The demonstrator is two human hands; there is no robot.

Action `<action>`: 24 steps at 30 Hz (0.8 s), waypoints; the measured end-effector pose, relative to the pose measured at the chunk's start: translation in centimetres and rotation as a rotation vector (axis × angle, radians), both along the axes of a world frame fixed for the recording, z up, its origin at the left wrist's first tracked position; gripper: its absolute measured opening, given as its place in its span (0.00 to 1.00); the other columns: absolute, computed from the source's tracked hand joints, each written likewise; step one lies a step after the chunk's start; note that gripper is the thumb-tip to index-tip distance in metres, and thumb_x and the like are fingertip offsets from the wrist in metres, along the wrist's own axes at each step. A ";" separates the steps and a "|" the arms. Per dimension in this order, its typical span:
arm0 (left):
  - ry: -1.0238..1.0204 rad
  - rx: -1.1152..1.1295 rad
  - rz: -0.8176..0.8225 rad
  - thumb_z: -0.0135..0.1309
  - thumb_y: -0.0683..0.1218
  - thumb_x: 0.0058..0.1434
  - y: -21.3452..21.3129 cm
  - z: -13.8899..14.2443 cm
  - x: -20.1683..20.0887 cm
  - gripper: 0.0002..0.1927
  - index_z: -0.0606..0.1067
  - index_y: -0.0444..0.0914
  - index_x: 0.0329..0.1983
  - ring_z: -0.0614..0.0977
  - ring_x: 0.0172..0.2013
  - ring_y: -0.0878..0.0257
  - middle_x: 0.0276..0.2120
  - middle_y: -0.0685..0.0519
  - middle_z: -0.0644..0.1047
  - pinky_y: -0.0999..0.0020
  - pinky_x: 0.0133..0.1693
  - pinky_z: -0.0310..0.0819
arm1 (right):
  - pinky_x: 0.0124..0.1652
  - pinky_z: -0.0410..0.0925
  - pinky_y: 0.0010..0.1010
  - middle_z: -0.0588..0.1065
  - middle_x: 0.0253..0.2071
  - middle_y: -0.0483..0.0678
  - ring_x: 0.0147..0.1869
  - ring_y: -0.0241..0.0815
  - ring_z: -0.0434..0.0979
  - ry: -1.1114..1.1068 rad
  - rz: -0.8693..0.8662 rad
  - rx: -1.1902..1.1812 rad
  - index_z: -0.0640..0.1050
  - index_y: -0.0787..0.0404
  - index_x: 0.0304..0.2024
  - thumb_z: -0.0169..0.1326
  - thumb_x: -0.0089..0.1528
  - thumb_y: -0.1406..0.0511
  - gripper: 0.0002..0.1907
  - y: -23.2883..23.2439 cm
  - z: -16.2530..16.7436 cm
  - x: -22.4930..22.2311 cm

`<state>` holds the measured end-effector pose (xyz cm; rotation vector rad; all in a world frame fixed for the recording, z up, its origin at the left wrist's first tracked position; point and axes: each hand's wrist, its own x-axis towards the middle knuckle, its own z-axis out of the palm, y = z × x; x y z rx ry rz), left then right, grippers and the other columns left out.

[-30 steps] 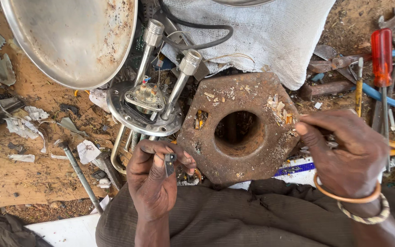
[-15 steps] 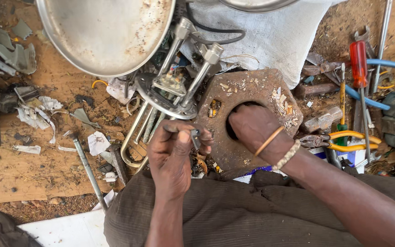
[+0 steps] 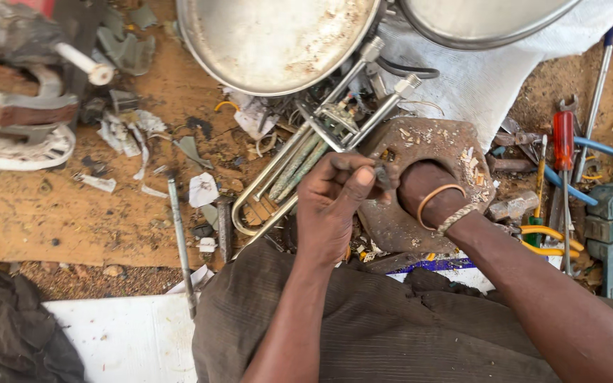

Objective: The person sits on the ground and uses pliers, a screwdriver, and a hammer to adjust and tighten a metal assembly with multiple tubes. They remove a small metal piece, insert it into the assembly, and repeatedly tap and tighten the components.

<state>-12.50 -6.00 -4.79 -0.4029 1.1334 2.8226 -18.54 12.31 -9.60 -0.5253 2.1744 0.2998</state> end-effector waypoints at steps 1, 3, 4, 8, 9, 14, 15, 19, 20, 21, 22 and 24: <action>-0.006 0.055 -0.012 0.61 0.47 0.65 -0.1 0.1 0.0 0.11 0.76 0.36 0.43 0.86 0.42 0.59 0.41 0.46 0.84 0.62 0.42 0.84 | 0.41 0.77 0.42 0.80 0.37 0.59 0.37 0.53 0.82 -0.007 -0.027 -0.011 0.80 0.66 0.38 0.48 0.65 0.66 0.11 -0.1 0.3 0.0; -0.011 0.147 -0.022 0.60 0.46 0.66 -0.2 0.1 -0.1 0.08 0.75 0.37 0.42 0.86 0.44 0.59 0.43 0.46 0.84 0.61 0.44 0.84 | 0.38 0.78 0.39 0.80 0.35 0.58 0.35 0.51 0.82 -0.016 -0.083 -0.028 0.79 0.66 0.40 0.45 0.68 0.65 0.13 -0.2 1.9 -0.1; -0.016 0.190 -0.026 0.59 0.45 0.66 -0.3 0.0 -0.1 0.07 0.75 0.37 0.41 0.86 0.45 0.59 0.44 0.45 0.84 0.61 0.45 0.84 | 0.36 0.79 0.38 0.80 0.34 0.57 0.34 0.51 0.83 -0.024 -0.109 -0.039 0.78 0.67 0.41 0.44 0.70 0.64 0.14 -0.4 2.9 -0.1; -0.022 0.208 -0.037 0.58 0.45 0.67 -0.2 -0.7 0.0 0.06 0.73 0.40 0.41 0.85 0.39 0.59 0.38 0.46 0.82 0.61 0.42 0.83 | 0.33 0.76 0.37 0.82 0.40 0.54 0.33 0.46 0.83 -0.002 -0.615 -0.227 0.78 0.58 0.52 0.51 0.67 0.56 0.17 0.5 8.9 1.4; -0.070 0.176 -0.050 0.58 0.45 0.66 0.1 -0.8 0.0 0.06 0.74 0.40 0.41 0.84 0.36 0.60 0.36 0.47 0.82 0.62 0.39 0.82 | 0.32 0.76 0.38 0.82 0.41 0.53 0.34 0.45 0.84 0.035 -0.789 -0.271 0.77 0.55 0.55 0.53 0.66 0.55 0.18 0.8 10.4 2.2; -0.306 0.027 -0.329 0.49 0.59 0.68 2.8 -0.3 1.5 0.19 0.76 0.39 0.37 0.81 0.24 0.66 0.27 0.52 0.80 0.70 0.25 0.75 | 0.33 0.75 0.34 0.83 0.43 0.54 0.40 0.43 0.84 0.347 -0.847 -0.672 0.78 0.58 0.57 0.58 0.63 0.56 0.22 2.0 15.0 6.3; -0.354 0.054 -0.399 0.47 0.61 0.68 3.4 0.0 2.0 0.21 0.76 0.40 0.35 0.80 0.22 0.68 0.25 0.54 0.79 0.73 0.22 0.73 | 0.37 0.76 0.31 0.81 0.46 0.55 0.44 0.42 0.82 0.443 -0.695 -0.871 0.75 0.62 0.58 0.57 0.63 0.57 0.24 2.5 15.2 6.7; -0.369 0.250 -0.327 0.58 0.56 0.73 3.1 0.8 3.1 0.19 0.74 0.39 0.32 0.71 0.19 0.74 0.23 0.57 0.75 0.80 0.17 0.61 | 0.45 0.76 0.25 0.82 0.49 0.52 0.48 0.37 0.82 0.621 -0.787 -1.005 0.78 0.65 0.58 0.61 0.67 0.62 0.19 5.9 13.5 5.9; -0.385 0.198 -0.245 0.58 0.54 0.70 2.5 0.7 3.0 0.16 0.74 0.40 0.32 0.71 0.18 0.74 0.23 0.57 0.75 0.79 0.16 0.61 | 0.41 0.74 0.25 0.82 0.45 0.52 0.43 0.37 0.82 0.633 -0.855 -0.969 0.80 0.65 0.55 0.61 0.67 0.63 0.18 7.0 12.7 5.6; -0.401 0.144 -0.160 0.58 0.52 0.67 1.7 0.4 2.7 0.13 0.74 0.41 0.31 0.70 0.17 0.73 0.23 0.57 0.76 0.78 0.16 0.61 | 0.36 0.73 0.25 0.82 0.42 0.51 0.39 0.36 0.81 0.641 -0.923 -0.934 0.81 0.65 0.53 0.62 0.66 0.63 0.16 8.1 11.7 5.1; -0.420 0.054 -0.055 0.57 0.51 0.66 1.1 0.0 2.3 0.11 0.75 0.41 0.33 0.71 0.17 0.73 0.23 0.57 0.76 0.77 0.16 0.61 | 0.32 0.71 0.25 0.82 0.39 0.51 0.35 0.36 0.80 0.643 -0.992 -0.892 0.83 0.65 0.51 0.62 0.66 0.64 0.14 9.1 10.8 4.9; -0.394 -0.024 0.104 0.55 0.51 0.67 0.2 -0.8 1.5 0.11 0.74 0.40 0.34 0.72 0.18 0.71 0.23 0.56 0.75 0.76 0.17 0.61 | 0.36 0.73 0.23 0.81 0.41 0.50 0.39 0.34 0.80 0.658 -1.053 -1.001 0.82 0.66 0.51 0.61 0.68 0.64 0.13 10.6 8.8 4.6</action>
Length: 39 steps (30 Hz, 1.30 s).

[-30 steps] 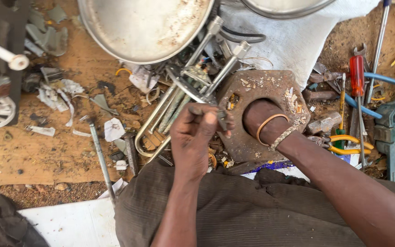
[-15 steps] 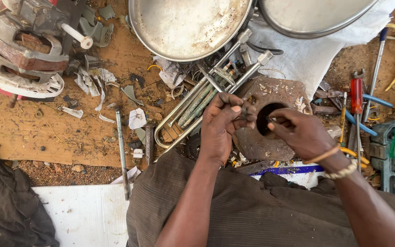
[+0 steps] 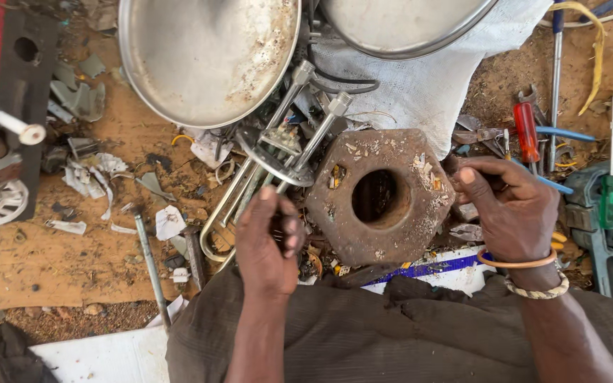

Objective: The person sits on the ground and uses pliers, a screwdriver, and a hammer to adjust and tighten a metal assembly with multiple tubes. They remove a small metal piece, insert it into the assembly, and repeatedly tap and tighten the components.

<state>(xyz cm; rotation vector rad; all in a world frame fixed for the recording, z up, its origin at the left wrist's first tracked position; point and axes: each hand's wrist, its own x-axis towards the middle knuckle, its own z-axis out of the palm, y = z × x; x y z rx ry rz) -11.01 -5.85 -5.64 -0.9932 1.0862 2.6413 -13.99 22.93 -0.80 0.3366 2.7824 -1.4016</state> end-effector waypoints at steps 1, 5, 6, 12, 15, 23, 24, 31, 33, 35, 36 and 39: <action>0.044 0.001 0.053 0.55 0.52 0.70 -0.2 -0.4 -0.3 0.13 0.74 0.39 0.34 0.72 0.19 0.70 0.23 0.55 0.74 0.76 0.18 0.61 | 0.39 0.74 0.22 0.81 0.42 0.50 0.40 0.33 0.80 0.021 -0.022 -0.053 0.81 0.67 0.51 0.61 0.69 0.65 0.12 0.5 -0.9 -0.2; 0.033 0.072 0.134 0.52 0.54 0.71 0.1 -1.5 -0.8 0.17 0.73 0.35 0.36 0.73 0.23 0.67 0.24 0.52 0.73 0.74 0.23 0.63 | 0.38 0.74 0.23 0.80 0.41 0.50 0.39 0.33 0.80 -0.030 -0.111 -0.192 0.80 0.69 0.50 0.58 0.72 0.64 0.12 1.3 -3.0 -1.3; 0.026 0.047 0.128 0.52 0.53 0.71 0.2 -1.7 -0.8 0.17 0.73 0.34 0.36 0.73 0.24 0.66 0.25 0.51 0.72 0.74 0.23 0.63 | 0.38 0.75 0.24 0.80 0.41 0.51 0.40 0.34 0.80 -0.032 -0.098 -0.199 0.80 0.70 0.50 0.59 0.72 0.64 0.12 1.5 -3.2 -1.5; 0.021 -0.037 0.124 0.48 0.52 0.73 0.1 -2.5 -0.5 0.18 0.73 0.32 0.38 0.73 0.24 0.62 0.25 0.48 0.72 0.71 0.24 0.64 | 0.36 0.77 0.24 0.80 0.39 0.52 0.39 0.35 0.83 0.005 -0.034 -0.066 0.80 0.69 0.47 0.58 0.74 0.62 0.13 1.5 -4.7 -2.0; -0.001 -0.007 0.124 0.46 0.53 0.74 0.1 -2.6 -0.2 0.18 0.72 0.32 0.40 0.74 0.25 0.60 0.26 0.46 0.73 0.68 0.25 0.65 | 0.32 0.74 0.23 0.80 0.35 0.53 0.35 0.36 0.82 -0.038 -0.014 0.074 0.81 0.68 0.46 0.58 0.74 0.62 0.13 1.1 -5.7 -1.8; -0.026 0.029 0.129 0.43 0.52 0.75 0.1 -2.7 0.6 0.18 0.72 0.31 0.42 0.79 0.32 0.52 0.31 0.41 0.76 0.59 0.32 0.72 | 0.30 0.71 0.19 0.80 0.34 0.48 0.34 0.32 0.80 -0.100 -0.048 0.044 0.82 0.66 0.45 0.59 0.71 0.61 0.12 0.8 -4.7 -1.5; -0.020 0.035 0.134 0.43 0.52 0.74 0.1 -2.7 0.7 0.18 0.72 0.31 0.43 0.79 0.33 0.52 0.32 0.40 0.76 0.59 0.33 0.72 | 0.31 0.71 0.19 0.80 0.34 0.48 0.34 0.31 0.79 -0.103 -0.071 0.004 0.81 0.66 0.44 0.60 0.70 0.61 0.12 0.7 -4.6 -1.5; 0.066 0.109 0.135 0.41 0.52 0.78 0.0 -2.7 1.2 0.21 0.74 0.28 0.48 0.78 0.39 0.49 0.37 0.37 0.77 0.54 0.40 0.71 | 0.29 0.68 0.17 0.80 0.33 0.47 0.33 0.29 0.78 -0.069 -0.050 -0.013 0.82 0.66 0.46 0.61 0.71 0.62 0.11 0.4 -4.3 -1.5; 0.095 0.135 0.121 0.41 0.52 0.78 -0.1 -2.7 1.4 0.22 0.74 0.27 0.49 0.78 0.40 0.48 0.38 0.36 0.77 0.53 0.41 0.72 | 0.30 0.68 0.17 0.80 0.34 0.48 0.33 0.29 0.78 -0.062 -0.043 0.014 0.82 0.66 0.46 0.61 0.71 0.62 0.11 0.2 -4.2 -1.7; 0.100 0.177 0.117 0.40 0.53 0.78 -0.1 -2.5 1.5 0.23 0.73 0.26 0.49 0.78 0.42 0.47 0.40 0.36 0.77 0.52 0.43 0.72 | 0.32 0.70 0.18 0.80 0.35 0.47 0.35 0.29 0.79 -0.036 -0.040 0.003 0.81 0.66 0.45 0.60 0.71 0.62 0.11 -0.1 -4.2 -2.0; 0.125 0.222 0.098 0.39 0.53 0.78 -0.1 -2.4 1.5 0.24 0.73 0.26 0.51 0.79 0.44 0.46 0.42 0.35 0.77 0.51 0.45 0.72 | 0.33 0.70 0.18 0.79 0.35 0.46 0.36 0.29 0.79 -0.015 -0.040 -0.023 0.81 0.65 0.44 0.59 0.71 0.61 0.12 -0.2 -4.2 -2.1; 0.185 0.313 0.028 0.38 0.54 0.79 0.0 -2.0 1.2 0.26 0.72 0.25 0.56 0.79 0.50 0.42 0.48 0.32 0.77 0.48 0.53 0.73 | 0.33 0.70 0.20 0.80 0.36 0.47 0.36 0.30 0.78 0.002 -0.055 -0.033 0.81 0.65 0.43 0.59 0.70 0.61 0.12 -0.3 -4.4 -2.0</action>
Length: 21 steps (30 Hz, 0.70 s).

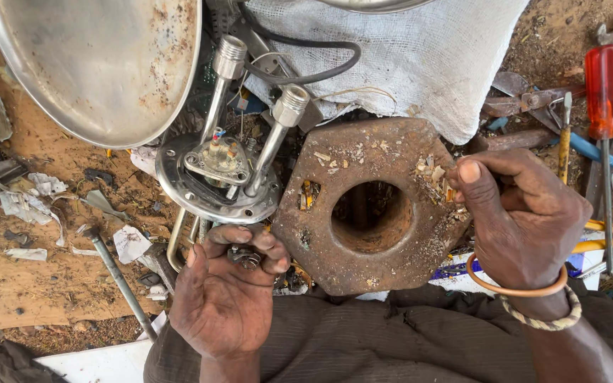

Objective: The person sits on the ground and uses pliers, a screwdriver, and a hammer to adjust and tighten a metal assembly with multiple tubes. They remove a small metal piece, insert it into the assembly, and repeatedly tap and tighten the components.

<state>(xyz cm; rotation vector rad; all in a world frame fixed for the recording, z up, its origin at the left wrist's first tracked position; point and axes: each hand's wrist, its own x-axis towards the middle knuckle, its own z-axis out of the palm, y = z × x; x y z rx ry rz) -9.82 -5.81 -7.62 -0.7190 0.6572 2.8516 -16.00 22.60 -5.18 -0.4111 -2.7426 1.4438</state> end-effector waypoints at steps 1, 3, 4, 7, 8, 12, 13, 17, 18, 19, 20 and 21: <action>0.015 -0.001 -0.027 0.38 0.54 0.79 0.1 0.2 -0.1 0.26 0.72 0.25 0.57 0.78 0.53 0.40 0.50 0.31 0.77 0.46 0.55 0.73 | 0.33 0.69 0.21 0.80 0.35 0.48 0.35 0.31 0.78 -0.001 -0.008 0.010 0.81 0.65 0.43 0.60 0.70 0.61 0.11 0.1 -0.1 0.1; 0.006 -0.002 -0.068 0.37 0.55 0.77 0.4 0.6 -0.4 0.28 0.71 0.25 0.59 0.77 0.57 0.38 0.54 0.29 0.76 0.44 0.59 0.71 | 0.31 0.69 0.22 0.80 0.35 0.48 0.34 0.33 0.78 0.028 0.006 0.031 0.81 0.65 0.42 0.59 0.70 0.62 0.11 0.4 -0.5 0.3; -0.012 -0.001 -0.082 0.37 0.56 0.74 0.6 0.7 -0.5 0.29 0.70 0.25 0.59 0.76 0.59 0.38 0.55 0.29 0.76 0.44 0.60 0.70 | 0.31 0.69 0.22 0.80 0.35 0.48 0.34 0.34 0.78 0.045 0.012 0.043 0.81 0.65 0.41 0.59 0.70 0.63 0.10 0.6 -0.8 0.3; 0.022 -0.002 -0.110 0.37 0.57 0.74 1.2 1.0 -0.6 0.31 0.69 0.25 0.63 0.75 0.61 0.37 0.58 0.28 0.75 0.43 0.63 0.69 | 0.34 0.74 0.23 0.81 0.37 0.49 0.37 0.37 0.82 0.267 0.239 0.091 0.81 0.63 0.42 0.61 0.71 0.65 0.06 0.6 -1.4 0.5; 0.041 -0.004 -0.116 0.37 0.57 0.76 1.4 1.1 -0.6 0.31 0.68 0.24 0.64 0.75 0.62 0.37 0.59 0.28 0.75 0.43 0.63 0.69 | 0.35 0.76 0.25 0.81 0.38 0.49 0.39 0.39 0.83 0.319 0.325 0.108 0.81 0.63 0.42 0.61 0.69 0.67 0.04 0.4 -1.4 0.6; 0.139 0.030 -0.081 0.38 0.56 0.79 1.4 0.9 -0.6 0.29 0.70 0.24 0.64 0.78 0.58 0.40 0.56 0.29 0.75 0.44 0.63 0.72 | 0.36 0.75 0.34 0.79 0.46 0.51 0.44 0.47 0.80 0.257 0.805 0.517 0.82 0.62 0.45 0.58 0.56 0.69 0.14 -3.0 -1.0 1.0; 0.147 0.003 -0.092 0.39 0.56 0.78 1.3 0.8 -0.7 0.29 0.70 0.24 0.64 0.78 0.58 0.40 0.57 0.29 0.75 0.45 0.62 0.73 | 0.43 0.76 0.38 0.78 0.48 0.51 0.48 0.49 0.80 0.284 0.891 0.576 0.81 0.63 0.46 0.56 0.53 0.68 0.18 -4.1 -0.9 0.9; 0.202 -0.014 -0.080 0.40 0.55 0.75 0.7 1.1 -0.8 0.29 0.71 0.25 0.62 0.79 0.57 0.43 0.58 0.32 0.76 0.49 0.60 0.74 | 0.44 0.75 0.42 0.77 0.50 0.54 0.44 0.49 0.79 -0.088 1.175 0.793 0.80 0.62 0.48 0.54 0.52 0.66 0.20 -7.0 -1.0 -0.5; 0.184 -0.018 -0.081 0.41 0.55 0.75 0.6 1.2 -0.8 0.28 0.71 0.25 0.61 0.79 0.57 0.43 0.57 0.32 0.76 0.49 0.60 0.74 | 0.45 0.75 0.42 0.77 0.48 0.54 0.45 0.49 0.79 -0.246 1.201 0.805 0.80 0.62 0.46 0.53 0.56 0.65 0.16 -7.4 -1.2 -0.9; 0.164 -0.019 -0.084 0.41 0.56 0.76 0.5 1.4 -0.9 0.28 0.72 0.25 0.60 0.79 0.56 0.44 0.57 0.32 0.76 0.49 0.60 0.74 | 0.45 0.75 0.41 0.77 0.47 0.54 0.46 0.49 0.79 -0.409 1.220 0.815 0.80 0.62 0.44 0.52 0.60 0.65 0.12 -7.6 -1.5 -1.4; 0.144 -0.020 -0.088 0.41 0.56 0.77 0.5 1.6 -0.9 0.28 0.72 0.25 0.60 0.79 0.56 0.44 0.57 0.32 0.76 0.49 0.60 0.74 | 0.46 0.75 0.40 0.77 0.46 0.54 0.47 0.49 0.80 -0.573 1.231 0.823 0.80 0.62 0.42 0.52 0.64 0.64 0.10 -7.7 -1.8 -1.6; 0.143 -0.026 -0.088 0.41 0.56 0.76 0.4 1.7 -1.0 0.28 0.72 0.26 0.59 0.80 0.56 0.44 0.56 0.32 0.76 0.49 0.60 0.75 | 0.45 0.75 0.41 0.78 0.44 0.54 0.46 0.49 0.80 -0.526 1.237 0.834 0.81 0.61 0.40 0.52 0.64 0.64 0.09 -7.8 -2.1 -1.7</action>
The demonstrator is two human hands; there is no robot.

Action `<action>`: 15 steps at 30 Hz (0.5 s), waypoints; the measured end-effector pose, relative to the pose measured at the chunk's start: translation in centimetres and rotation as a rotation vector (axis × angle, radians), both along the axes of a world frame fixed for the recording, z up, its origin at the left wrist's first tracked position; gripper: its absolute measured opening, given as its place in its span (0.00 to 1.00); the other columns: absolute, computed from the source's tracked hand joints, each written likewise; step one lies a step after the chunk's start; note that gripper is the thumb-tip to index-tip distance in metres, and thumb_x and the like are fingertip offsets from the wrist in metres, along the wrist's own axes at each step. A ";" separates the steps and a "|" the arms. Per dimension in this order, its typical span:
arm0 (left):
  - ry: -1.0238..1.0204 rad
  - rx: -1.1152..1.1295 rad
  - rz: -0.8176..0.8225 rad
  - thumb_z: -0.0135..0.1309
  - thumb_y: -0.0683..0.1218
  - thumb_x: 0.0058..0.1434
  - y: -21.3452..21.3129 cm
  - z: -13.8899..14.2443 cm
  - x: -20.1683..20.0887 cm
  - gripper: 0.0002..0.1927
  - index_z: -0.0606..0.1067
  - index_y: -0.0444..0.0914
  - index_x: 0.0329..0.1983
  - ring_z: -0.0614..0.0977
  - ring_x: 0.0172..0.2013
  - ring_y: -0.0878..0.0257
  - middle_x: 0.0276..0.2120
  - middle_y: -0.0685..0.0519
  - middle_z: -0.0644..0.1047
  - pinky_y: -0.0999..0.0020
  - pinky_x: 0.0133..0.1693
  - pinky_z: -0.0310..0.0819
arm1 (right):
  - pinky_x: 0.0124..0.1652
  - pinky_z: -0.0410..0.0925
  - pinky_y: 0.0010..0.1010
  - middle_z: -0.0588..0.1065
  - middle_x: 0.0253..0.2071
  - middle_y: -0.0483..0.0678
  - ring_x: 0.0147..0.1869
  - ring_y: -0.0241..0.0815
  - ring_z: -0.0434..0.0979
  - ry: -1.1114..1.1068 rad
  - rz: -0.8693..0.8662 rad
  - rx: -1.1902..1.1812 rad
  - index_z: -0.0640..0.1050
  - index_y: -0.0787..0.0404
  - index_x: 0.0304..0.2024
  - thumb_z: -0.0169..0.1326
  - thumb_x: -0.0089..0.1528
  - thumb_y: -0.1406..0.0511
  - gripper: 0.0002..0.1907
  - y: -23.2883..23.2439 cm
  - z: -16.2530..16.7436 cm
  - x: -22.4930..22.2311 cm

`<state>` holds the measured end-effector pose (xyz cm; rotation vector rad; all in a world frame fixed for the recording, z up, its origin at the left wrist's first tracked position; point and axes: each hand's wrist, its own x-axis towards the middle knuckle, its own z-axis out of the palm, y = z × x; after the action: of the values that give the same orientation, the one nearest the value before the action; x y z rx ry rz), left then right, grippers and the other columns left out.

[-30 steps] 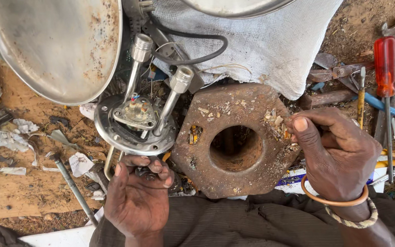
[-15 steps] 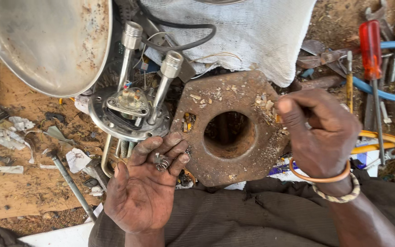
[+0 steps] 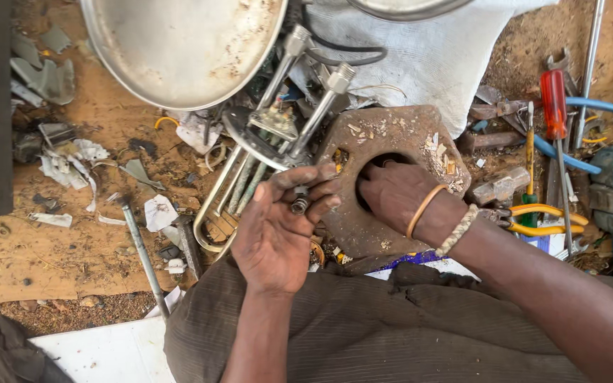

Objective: The person sits on the ground and uses pliers, a screwdriver, and a hammer to adjust and tighten a metal assembly with multiple tubes. They remove a small metal piece, insert it into the assembly, and repeatedly tap and tighten the components.

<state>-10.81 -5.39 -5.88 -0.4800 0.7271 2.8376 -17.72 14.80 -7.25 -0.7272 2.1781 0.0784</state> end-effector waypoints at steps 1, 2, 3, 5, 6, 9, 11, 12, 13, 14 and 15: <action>0.002 -0.004 0.001 0.42 0.56 0.76 0.0 0.1 -0.1 0.27 0.72 0.26 0.59 0.80 0.56 0.45 0.56 0.32 0.76 0.49 0.60 0.75 | 0.45 0.75 0.41 0.79 0.42 0.54 0.46 0.50 0.81 0.037 0.020 -0.017 0.81 0.61 0.38 0.52 0.63 0.65 0.08 0.0 -0.3 -0.2; 0.004 -0.011 0.002 0.42 0.56 0.76 -0.1 0.2 -0.2 0.27 0.72 0.26 0.58 0.80 0.56 0.45 0.55 0.32 0.76 0.49 0.59 0.75 | 0.45 0.75 0.41 0.80 0.40 0.53 0.45 0.50 0.81 0.075 0.040 -0.037 0.82 0.60 0.36 0.53 0.62 0.66 0.08 0.0 -0.5 -0.2; 0.001 0.018 0.004 0.42 0.56 0.76 -0.2 0.2 -0.3 0.27 0.72 0.26 0.58 0.80 0.56 0.46 0.55 0.32 0.77 0.50 0.59 0.75 | 0.44 0.75 0.41 0.80 0.39 0.53 0.44 0.49 0.82 0.037 0.064 0.017 0.82 0.60 0.35 0.53 0.62 0.66 0.07 -0.1 -0.8 -0.3; -0.010 0.074 0.007 0.43 0.56 0.76 -0.4 0.3 -0.4 0.27 0.72 0.27 0.58 0.80 0.55 0.47 0.55 0.33 0.77 0.52 0.59 0.75 | 0.43 0.76 0.40 0.81 0.37 0.53 0.42 0.48 0.83 -0.045 0.111 0.124 0.83 0.59 0.33 0.53 0.62 0.68 0.08 -0.4 -1.3 -0.4; 0.001 0.078 0.010 0.43 0.56 0.76 -0.5 0.3 -0.4 0.27 0.73 0.27 0.58 0.80 0.55 0.47 0.55 0.33 0.77 0.53 0.59 0.75 | 0.42 0.76 0.40 0.81 0.37 0.52 0.42 0.48 0.83 -0.031 0.132 0.146 0.83 0.59 0.34 0.52 0.63 0.67 0.08 -0.6 -1.5 -0.5; 0.026 0.090 0.015 0.44 0.57 0.75 -0.8 0.4 -0.5 0.27 0.73 0.28 0.58 0.80 0.54 0.48 0.55 0.34 0.77 0.54 0.59 0.75 | 0.41 0.76 0.39 0.81 0.38 0.51 0.41 0.47 0.82 -0.007 0.200 0.220 0.83 0.60 0.34 0.51 0.65 0.66 0.09 -0.9 -2.0 -0.5; 0.022 0.089 0.016 0.44 0.57 0.75 -0.8 0.5 -0.5 0.27 0.73 0.28 0.57 0.81 0.54 0.47 0.54 0.33 0.77 0.54 0.58 0.76 | 0.41 0.77 0.37 0.81 0.38 0.50 0.40 0.45 0.83 -0.025 0.260 0.273 0.83 0.60 0.35 0.51 0.66 0.66 0.10 -1.0 -2.2 -0.6; 0.024 0.078 0.017 0.44 0.57 0.75 -0.9 0.5 -0.5 0.26 0.73 0.28 0.57 0.81 0.54 0.47 0.54 0.33 0.77 0.54 0.58 0.76 | 0.41 0.77 0.36 0.81 0.38 0.50 0.40 0.44 0.82 -0.022 0.281 0.285 0.83 0.60 0.35 0.51 0.66 0.66 0.10 -1.1 -2.3 -0.6; 0.027 0.070 0.018 0.45 0.57 0.75 -0.9 0.5 -0.5 0.26 0.73 0.28 0.57 0.81 0.54 0.47 0.54 0.33 0.77 0.54 0.58 0.76 | 0.41 0.77 0.36 0.81 0.38 0.49 0.40 0.44 0.82 -0.020 0.303 0.299 0.83 0.60 0.35 0.51 0.65 0.66 0.10 -1.1 -2.3 -0.6; 0.026 0.059 0.020 0.45 0.57 0.75 -0.9 0.5 -0.5 0.25 0.73 0.29 0.56 0.81 0.53 0.47 0.54 0.33 0.77 0.53 0.57 0.77 | 0.41 0.76 0.36 0.81 0.38 0.49 0.40 0.43 0.82 -0.020 0.327 0.310 0.83 0.60 0.34 0.51 0.65 0.66 0.10 -1.1 -2.4 -0.6; 0.025 0.052 0.025 0.45 0.57 0.75 -0.9 0.5 -0.5 0.26 0.74 0.29 0.56 0.81 0.53 0.47 0.53 0.34 0.77 0.54 0.57 0.77 | 0.41 0.76 0.35 0.81 0.38 0.49 0.40 0.43 0.82 -0.040 0.341 0.337 0.82 0.60 0.35 0.50 0.66 0.65 0.10 -1.2 -2.4 -0.6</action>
<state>-11.30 -6.28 -5.36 -0.4502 0.6538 2.8827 -18.36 13.63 -9.65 -0.8845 1.9160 0.5862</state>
